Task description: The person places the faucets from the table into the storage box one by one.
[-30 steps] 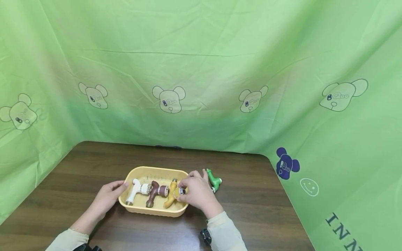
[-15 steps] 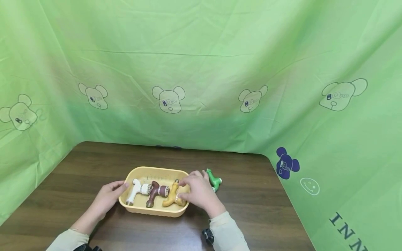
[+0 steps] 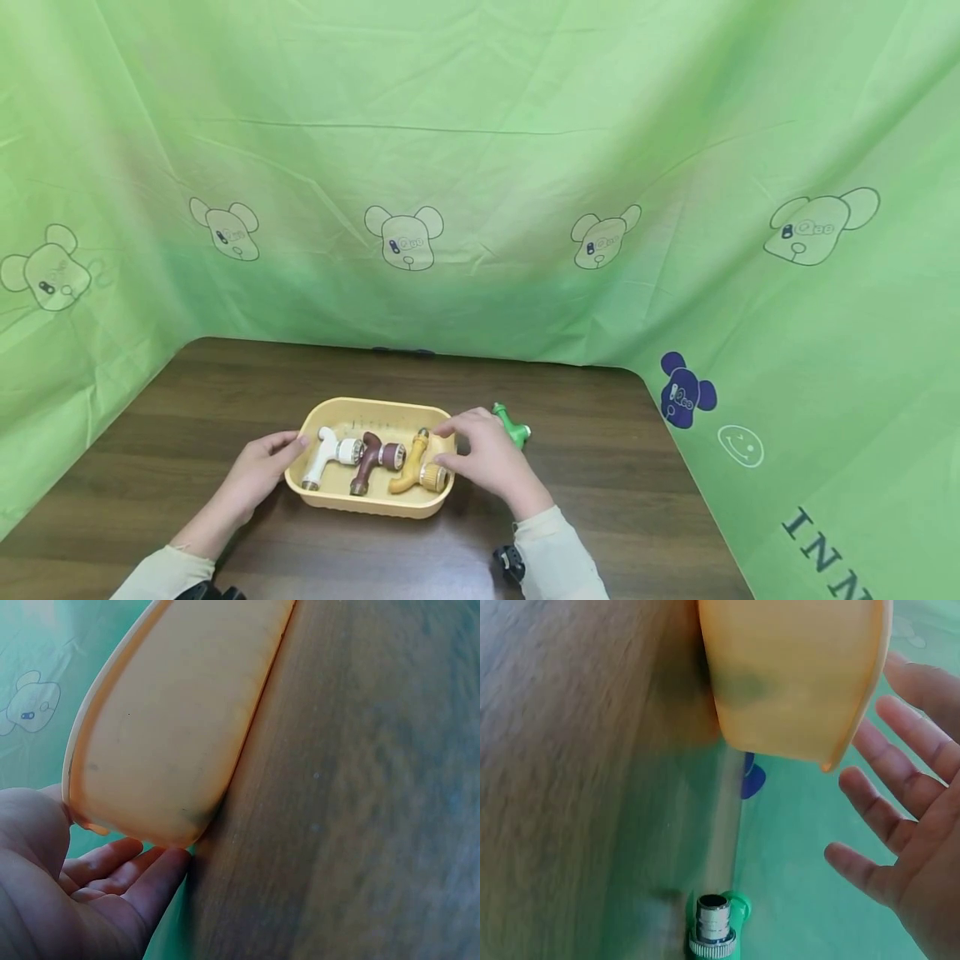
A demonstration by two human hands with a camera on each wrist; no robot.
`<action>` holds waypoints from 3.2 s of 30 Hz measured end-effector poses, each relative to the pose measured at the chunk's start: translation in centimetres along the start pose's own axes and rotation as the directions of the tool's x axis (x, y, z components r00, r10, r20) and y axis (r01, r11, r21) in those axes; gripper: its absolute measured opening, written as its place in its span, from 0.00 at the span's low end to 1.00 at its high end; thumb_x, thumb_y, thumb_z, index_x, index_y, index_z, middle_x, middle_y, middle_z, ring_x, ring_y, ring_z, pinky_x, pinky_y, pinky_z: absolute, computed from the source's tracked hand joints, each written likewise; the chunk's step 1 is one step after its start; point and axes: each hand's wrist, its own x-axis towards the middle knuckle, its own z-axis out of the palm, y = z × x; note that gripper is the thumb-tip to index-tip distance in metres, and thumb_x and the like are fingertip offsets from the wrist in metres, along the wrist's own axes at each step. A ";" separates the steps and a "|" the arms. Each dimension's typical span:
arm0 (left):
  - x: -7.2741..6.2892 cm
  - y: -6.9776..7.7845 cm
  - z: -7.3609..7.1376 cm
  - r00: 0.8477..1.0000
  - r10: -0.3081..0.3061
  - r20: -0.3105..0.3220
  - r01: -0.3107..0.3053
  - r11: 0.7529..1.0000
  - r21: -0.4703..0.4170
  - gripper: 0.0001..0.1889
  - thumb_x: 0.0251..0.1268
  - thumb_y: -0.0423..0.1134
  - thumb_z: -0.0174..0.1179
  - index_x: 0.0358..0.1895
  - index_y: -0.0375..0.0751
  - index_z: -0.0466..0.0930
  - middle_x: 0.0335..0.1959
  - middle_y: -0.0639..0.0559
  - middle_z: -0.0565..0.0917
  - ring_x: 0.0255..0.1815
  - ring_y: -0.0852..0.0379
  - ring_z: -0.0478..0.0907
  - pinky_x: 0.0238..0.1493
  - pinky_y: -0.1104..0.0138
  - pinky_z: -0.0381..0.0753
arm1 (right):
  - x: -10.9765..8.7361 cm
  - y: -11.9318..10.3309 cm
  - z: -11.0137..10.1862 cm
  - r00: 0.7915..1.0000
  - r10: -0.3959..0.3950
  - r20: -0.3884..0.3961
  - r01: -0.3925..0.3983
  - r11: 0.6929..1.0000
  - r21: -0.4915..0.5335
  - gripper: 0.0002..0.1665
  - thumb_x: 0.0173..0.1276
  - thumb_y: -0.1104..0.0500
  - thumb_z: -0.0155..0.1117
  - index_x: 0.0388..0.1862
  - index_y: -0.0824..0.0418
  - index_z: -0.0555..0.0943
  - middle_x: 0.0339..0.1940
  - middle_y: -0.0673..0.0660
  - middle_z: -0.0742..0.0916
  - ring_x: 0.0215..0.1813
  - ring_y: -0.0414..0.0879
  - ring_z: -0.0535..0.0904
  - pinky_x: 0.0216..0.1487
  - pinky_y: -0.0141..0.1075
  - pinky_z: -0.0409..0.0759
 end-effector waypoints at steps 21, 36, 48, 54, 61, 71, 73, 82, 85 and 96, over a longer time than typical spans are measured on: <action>-0.1 0.0 0.1 1.000 -0.015 0.007 0.015 0.999 -0.031 0.26 0.76 0.49 0.61 0.63 0.29 0.79 0.55 0.39 0.86 0.53 0.52 0.82 0.44 0.73 0.81 | -0.4 1.3 -1.7 0.999 -0.001 -0.035 0.003 0.998 0.057 0.20 0.58 0.57 0.81 0.50 0.54 0.88 0.48 0.47 0.90 0.61 0.54 0.80 0.72 0.57 0.67; 0.0 0.1 0.1 1.000 -0.008 0.001 0.008 1.000 -0.010 0.25 0.75 0.49 0.61 0.62 0.30 0.80 0.55 0.39 0.86 0.55 0.51 0.81 0.47 0.71 0.80 | -0.7 2.3 -2.5 0.998 0.057 -0.033 -0.055 0.997 0.052 0.21 0.59 0.56 0.81 0.52 0.52 0.87 0.50 0.42 0.88 0.60 0.45 0.79 0.64 0.50 0.76; -0.2 0.2 0.1 1.000 0.011 -0.003 -0.011 0.999 -0.045 0.24 0.75 0.47 0.61 0.60 0.28 0.81 0.53 0.38 0.87 0.50 0.58 0.82 0.45 0.74 0.80 | -1.1 4.0 -2.4 0.993 0.107 -0.048 -0.104 0.993 0.062 0.22 0.59 0.56 0.80 0.52 0.55 0.87 0.54 0.50 0.87 0.67 0.57 0.77 0.69 0.54 0.72; -0.3 0.3 0.1 1.000 0.007 -0.002 -0.007 0.999 -0.042 0.24 0.75 0.47 0.62 0.60 0.29 0.81 0.53 0.39 0.87 0.50 0.58 0.82 0.45 0.74 0.80 | -1.1 4.4 -2.7 0.993 0.104 -0.052 -0.102 0.994 0.042 0.22 0.59 0.56 0.80 0.52 0.53 0.87 0.54 0.50 0.87 0.62 0.52 0.79 0.66 0.54 0.75; -0.3 0.2 0.0 1.000 0.005 -0.008 -0.005 0.999 -0.039 0.24 0.75 0.47 0.62 0.61 0.28 0.81 0.53 0.38 0.87 0.50 0.58 0.82 0.45 0.74 0.79 | -1.1 5.3 -3.2 0.991 0.123 -0.060 -0.119 0.991 0.056 0.22 0.59 0.56 0.81 0.53 0.49 0.87 0.56 0.50 0.87 0.62 0.51 0.78 0.65 0.53 0.75; -0.3 0.2 0.0 1.000 0.000 -0.001 0.000 1.000 -0.029 0.26 0.75 0.49 0.62 0.61 0.29 0.80 0.54 0.38 0.87 0.52 0.56 0.81 0.45 0.73 0.79 | -1.2 6.3 -3.8 0.992 0.115 -0.051 -0.110 0.990 0.088 0.22 0.61 0.59 0.79 0.55 0.52 0.86 0.57 0.53 0.87 0.60 0.58 0.80 0.62 0.57 0.76; -0.1 0.2 0.0 1.000 0.001 -0.001 -0.001 1.000 -0.026 0.26 0.75 0.50 0.62 0.62 0.29 0.80 0.55 0.39 0.86 0.52 0.56 0.81 0.45 0.73 0.79 | -1.3 6.6 -3.9 0.991 0.124 -0.046 -0.119 0.988 0.093 0.22 0.62 0.60 0.78 0.55 0.53 0.86 0.57 0.52 0.87 0.58 0.60 0.81 0.62 0.58 0.77; -0.1 0.1 -0.1 1.000 -0.005 -0.005 0.005 1.000 -0.029 0.26 0.75 0.49 0.62 0.62 0.30 0.80 0.55 0.39 0.86 0.53 0.55 0.81 0.46 0.73 0.79 | -1.2 7.2 -3.9 0.988 0.151 -0.009 -0.150 0.985 0.087 0.23 0.62 0.60 0.78 0.57 0.55 0.85 0.59 0.52 0.87 0.60 0.56 0.79 0.63 0.57 0.75; -0.2 0.0 -0.1 1.000 -0.008 -0.007 0.008 1.000 -0.025 0.26 0.74 0.50 0.62 0.62 0.29 0.80 0.55 0.38 0.86 0.53 0.55 0.81 0.46 0.73 0.79 | -1.2 7.2 -4.1 0.987 0.161 0.017 -0.162 0.982 0.094 0.23 0.63 0.59 0.78 0.58 0.55 0.85 0.60 0.52 0.86 0.62 0.55 0.77 0.65 0.57 0.73; -0.2 0.1 0.0 1.000 0.000 0.003 0.000 0.999 -0.038 0.27 0.74 0.50 0.62 0.62 0.28 0.79 0.55 0.37 0.86 0.52 0.55 0.82 0.44 0.75 0.79 | -1.1 8.5 -4.7 0.984 0.173 0.035 -0.176 0.981 0.086 0.23 0.62 0.61 0.78 0.56 0.56 0.86 0.57 0.53 0.87 0.64 0.57 0.76 0.67 0.58 0.71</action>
